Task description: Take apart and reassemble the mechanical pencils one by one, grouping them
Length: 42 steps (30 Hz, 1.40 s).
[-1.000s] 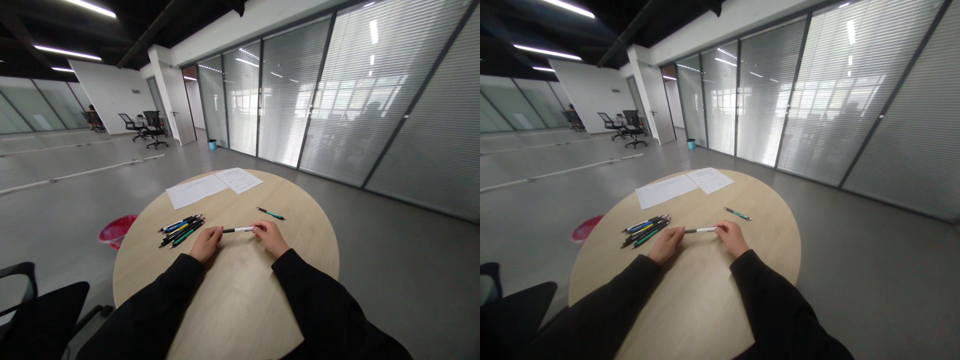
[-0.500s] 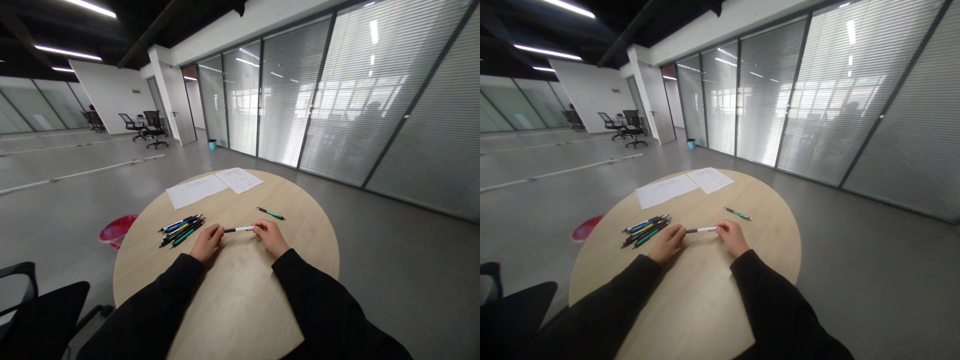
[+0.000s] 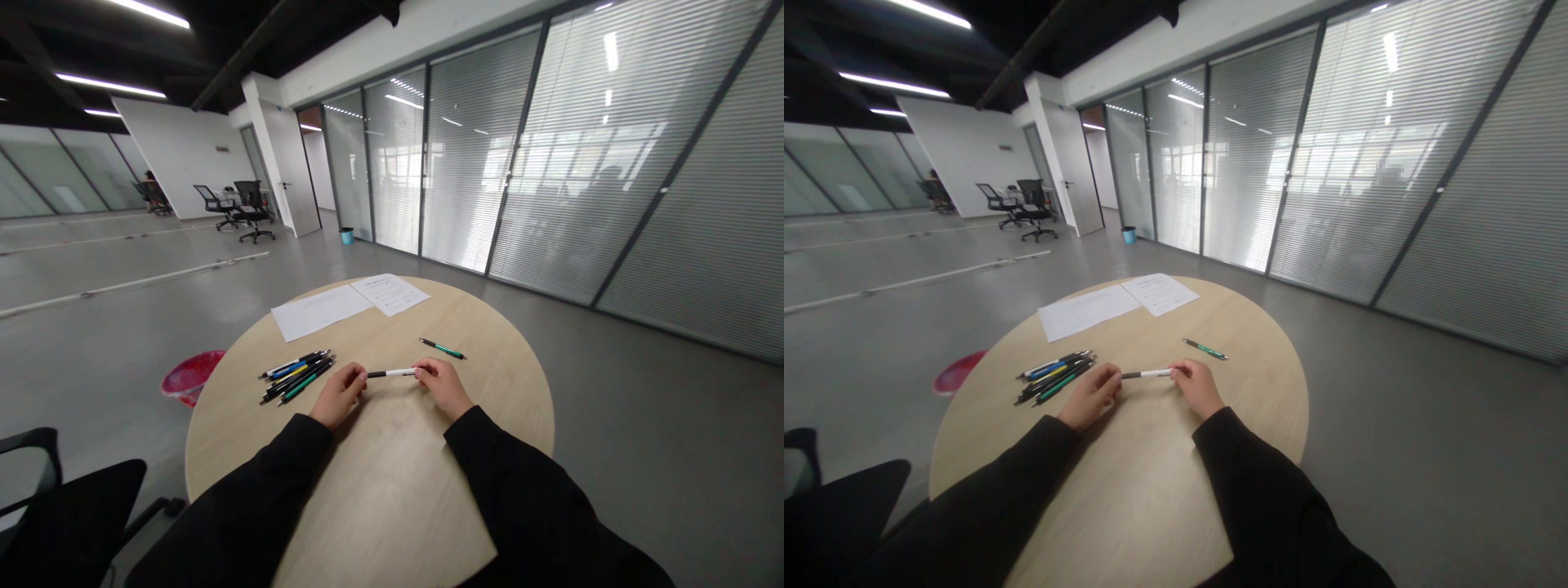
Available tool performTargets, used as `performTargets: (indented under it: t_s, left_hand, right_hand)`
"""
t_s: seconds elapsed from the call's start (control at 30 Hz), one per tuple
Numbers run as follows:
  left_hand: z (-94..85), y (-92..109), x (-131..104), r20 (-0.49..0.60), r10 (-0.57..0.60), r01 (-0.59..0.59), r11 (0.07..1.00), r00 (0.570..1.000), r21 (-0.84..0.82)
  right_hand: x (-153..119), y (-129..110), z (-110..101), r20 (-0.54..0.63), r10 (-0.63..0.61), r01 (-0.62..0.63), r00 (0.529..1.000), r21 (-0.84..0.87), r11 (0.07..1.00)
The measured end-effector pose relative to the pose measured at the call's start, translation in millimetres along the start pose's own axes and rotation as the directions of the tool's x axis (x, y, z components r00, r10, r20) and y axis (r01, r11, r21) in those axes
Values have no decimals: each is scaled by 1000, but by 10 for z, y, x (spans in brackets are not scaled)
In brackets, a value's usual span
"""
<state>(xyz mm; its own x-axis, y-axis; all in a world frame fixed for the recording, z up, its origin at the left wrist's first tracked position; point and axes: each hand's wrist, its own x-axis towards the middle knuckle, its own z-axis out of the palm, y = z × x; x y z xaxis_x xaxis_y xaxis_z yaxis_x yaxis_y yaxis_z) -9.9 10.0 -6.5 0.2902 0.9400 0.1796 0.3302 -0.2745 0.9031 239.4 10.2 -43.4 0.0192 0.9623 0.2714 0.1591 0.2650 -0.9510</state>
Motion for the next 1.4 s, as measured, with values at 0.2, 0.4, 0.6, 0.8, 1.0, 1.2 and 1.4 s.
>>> performTargets:
  t_s: [0.2,0.4,0.6,0.8,1.0,1.2,1.4]
  left_hand:
    - [-23,71,-6,-4,0,0,989,1000,147]
    - [6,102,-16,-38,-15,15,1000,999,-6]
    - [14,79,-19,-11,-10,9,997,1000,-80]
    - [-3,79,-18,-25,-13,14,1000,1000,18]
    - [-17,96,-15,-25,-9,11,995,1000,98]
    - [-14,128,-22,-28,-34,37,993,999,115]
    - [12,60,-10,-23,4,-6,997,1000,-81]
  right_hand:
    - [-1,2,1,10,-18,18,1000,1,1000]
    - [-9,-6,-5,1,-27,27,1000,2,1000]
    - [-9,-10,-8,-9,-31,31,999,-16,999]
    - [-11,-21,-5,-2,-24,24,1000,-10,1000]
    - [-6,2,1,-2,-22,22,1000,-17,1000]
    - [1,14,0,-1,-27,27,1000,3,1000]
    - [-4,-1,-7,-12,-23,23,1000,2,1000]
